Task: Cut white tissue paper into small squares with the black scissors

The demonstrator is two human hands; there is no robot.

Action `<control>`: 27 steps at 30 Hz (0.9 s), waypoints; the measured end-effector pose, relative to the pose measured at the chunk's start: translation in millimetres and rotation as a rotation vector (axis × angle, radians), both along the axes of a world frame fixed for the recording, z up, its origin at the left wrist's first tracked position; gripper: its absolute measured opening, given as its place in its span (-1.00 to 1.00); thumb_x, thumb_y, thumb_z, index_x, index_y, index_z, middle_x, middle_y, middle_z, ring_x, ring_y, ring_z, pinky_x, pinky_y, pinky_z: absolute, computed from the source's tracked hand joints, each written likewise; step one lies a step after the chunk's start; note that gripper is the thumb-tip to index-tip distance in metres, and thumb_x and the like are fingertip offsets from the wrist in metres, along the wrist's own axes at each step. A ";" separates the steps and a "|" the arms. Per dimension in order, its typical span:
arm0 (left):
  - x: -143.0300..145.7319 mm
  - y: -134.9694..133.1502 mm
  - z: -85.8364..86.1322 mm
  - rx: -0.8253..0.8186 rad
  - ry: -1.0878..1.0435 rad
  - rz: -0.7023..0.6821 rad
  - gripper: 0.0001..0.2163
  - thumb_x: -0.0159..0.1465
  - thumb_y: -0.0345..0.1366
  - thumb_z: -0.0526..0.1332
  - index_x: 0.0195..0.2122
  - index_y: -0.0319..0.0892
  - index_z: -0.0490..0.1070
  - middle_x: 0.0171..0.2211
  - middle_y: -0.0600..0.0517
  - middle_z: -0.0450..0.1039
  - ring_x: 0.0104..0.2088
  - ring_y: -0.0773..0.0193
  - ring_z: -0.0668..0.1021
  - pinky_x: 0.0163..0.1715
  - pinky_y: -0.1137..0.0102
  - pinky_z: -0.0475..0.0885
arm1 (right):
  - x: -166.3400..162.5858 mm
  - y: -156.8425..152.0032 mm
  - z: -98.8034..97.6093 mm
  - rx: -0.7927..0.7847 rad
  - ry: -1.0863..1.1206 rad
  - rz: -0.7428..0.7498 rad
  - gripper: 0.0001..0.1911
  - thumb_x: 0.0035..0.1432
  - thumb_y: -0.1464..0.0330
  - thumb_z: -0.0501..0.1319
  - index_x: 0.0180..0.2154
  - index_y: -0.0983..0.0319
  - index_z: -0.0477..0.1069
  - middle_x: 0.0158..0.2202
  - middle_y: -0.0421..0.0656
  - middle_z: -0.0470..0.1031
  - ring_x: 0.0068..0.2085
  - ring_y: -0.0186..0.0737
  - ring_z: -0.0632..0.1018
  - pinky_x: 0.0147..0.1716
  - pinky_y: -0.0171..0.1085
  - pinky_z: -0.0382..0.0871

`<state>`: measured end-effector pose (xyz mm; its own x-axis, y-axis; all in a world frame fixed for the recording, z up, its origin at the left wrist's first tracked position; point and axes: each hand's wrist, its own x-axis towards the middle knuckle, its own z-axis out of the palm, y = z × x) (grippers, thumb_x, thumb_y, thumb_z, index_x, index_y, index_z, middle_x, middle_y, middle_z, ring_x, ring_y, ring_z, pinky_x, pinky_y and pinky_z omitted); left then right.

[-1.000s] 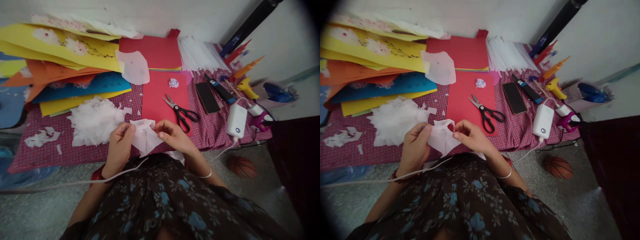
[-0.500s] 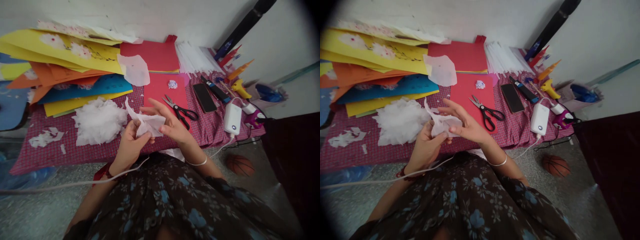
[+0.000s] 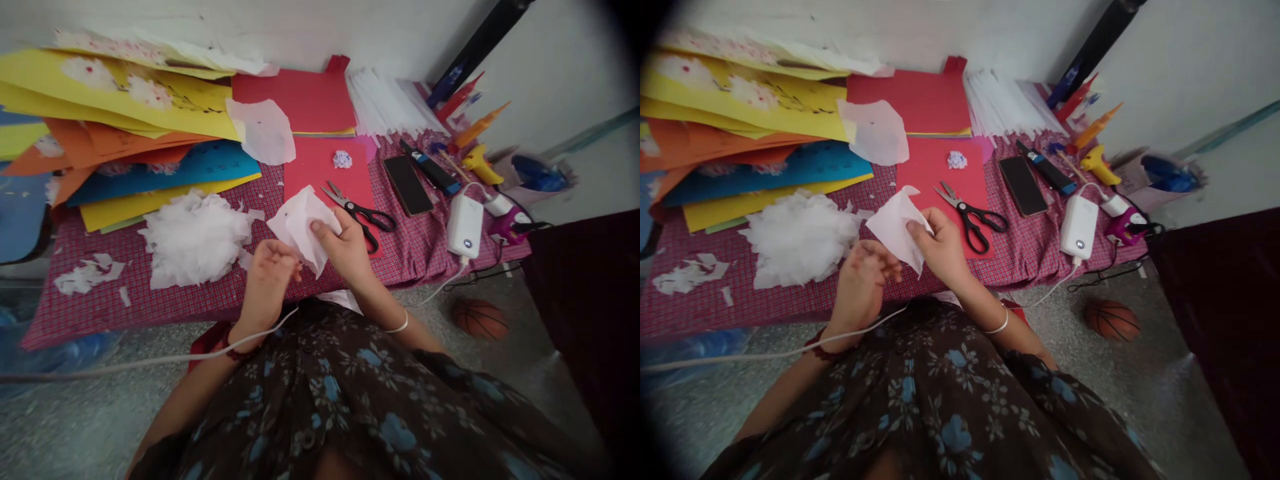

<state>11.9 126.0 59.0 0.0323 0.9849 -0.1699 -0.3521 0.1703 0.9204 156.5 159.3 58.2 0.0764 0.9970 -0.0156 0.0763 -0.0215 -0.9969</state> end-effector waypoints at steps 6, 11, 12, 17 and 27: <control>6.5 -2.7 -6.3 0.046 0.314 -0.161 -0.78 0.19 -0.13 0.38 -0.31 -0.15 0.45 -0.41 0.08 0.52 -0.37 0.27 0.54 -0.30 0.39 0.47 | -7.2 -1.0 3.5 0.005 0.005 0.047 -0.72 0.16 0.10 0.31 -0.33 0.14 0.35 -0.44 -0.25 0.36 -0.41 -0.26 0.39 -0.41 -0.28 0.32; -7.9 5.4 4.3 -0.054 0.108 -0.050 -0.78 0.23 -0.10 0.32 -0.37 -0.15 0.46 -0.46 0.08 0.52 -0.51 0.33 0.49 -0.53 0.45 0.38 | 23.8 10.8 1.7 -0.115 0.216 0.149 -0.51 -0.05 -0.01 0.47 -0.24 0.15 0.41 -0.43 -0.27 0.47 -0.50 -0.32 0.42 -0.53 -0.31 0.35; -10.7 6.4 8.1 -0.106 0.058 -0.057 -0.79 0.19 -0.12 0.35 -0.38 -0.15 0.46 -0.49 0.09 0.51 -0.55 0.35 0.47 -0.59 0.46 0.34 | 30.7 13.2 1.6 -0.157 0.234 0.194 -0.50 -0.07 -0.01 0.48 -0.25 0.15 0.41 -0.49 -0.30 0.44 -0.57 -0.36 0.36 -0.61 -0.34 0.28; -12.5 5.6 16.9 -0.206 -0.035 -0.123 -0.80 0.07 -0.19 0.41 -0.46 -0.17 0.45 -0.58 0.10 0.46 -0.62 0.38 0.43 -0.65 0.48 0.30 | 42.0 15.6 0.9 -0.194 0.291 0.237 -0.48 -0.03 -0.08 0.45 -0.30 0.14 0.36 -0.59 -0.40 0.32 -0.68 -0.45 0.22 -0.72 -0.39 0.13; -9.9 -4.8 -0.4 0.254 0.538 -0.101 -0.94 0.24 -0.30 0.30 -0.35 -0.15 0.48 -0.40 0.06 0.52 -0.33 0.24 0.56 -0.25 0.32 0.50 | 25.4 -9.9 3.8 -0.150 0.182 0.278 -0.65 0.04 0.12 0.40 -0.37 0.19 0.35 -0.43 -0.27 0.41 -0.41 -0.33 0.42 -0.39 -0.33 0.34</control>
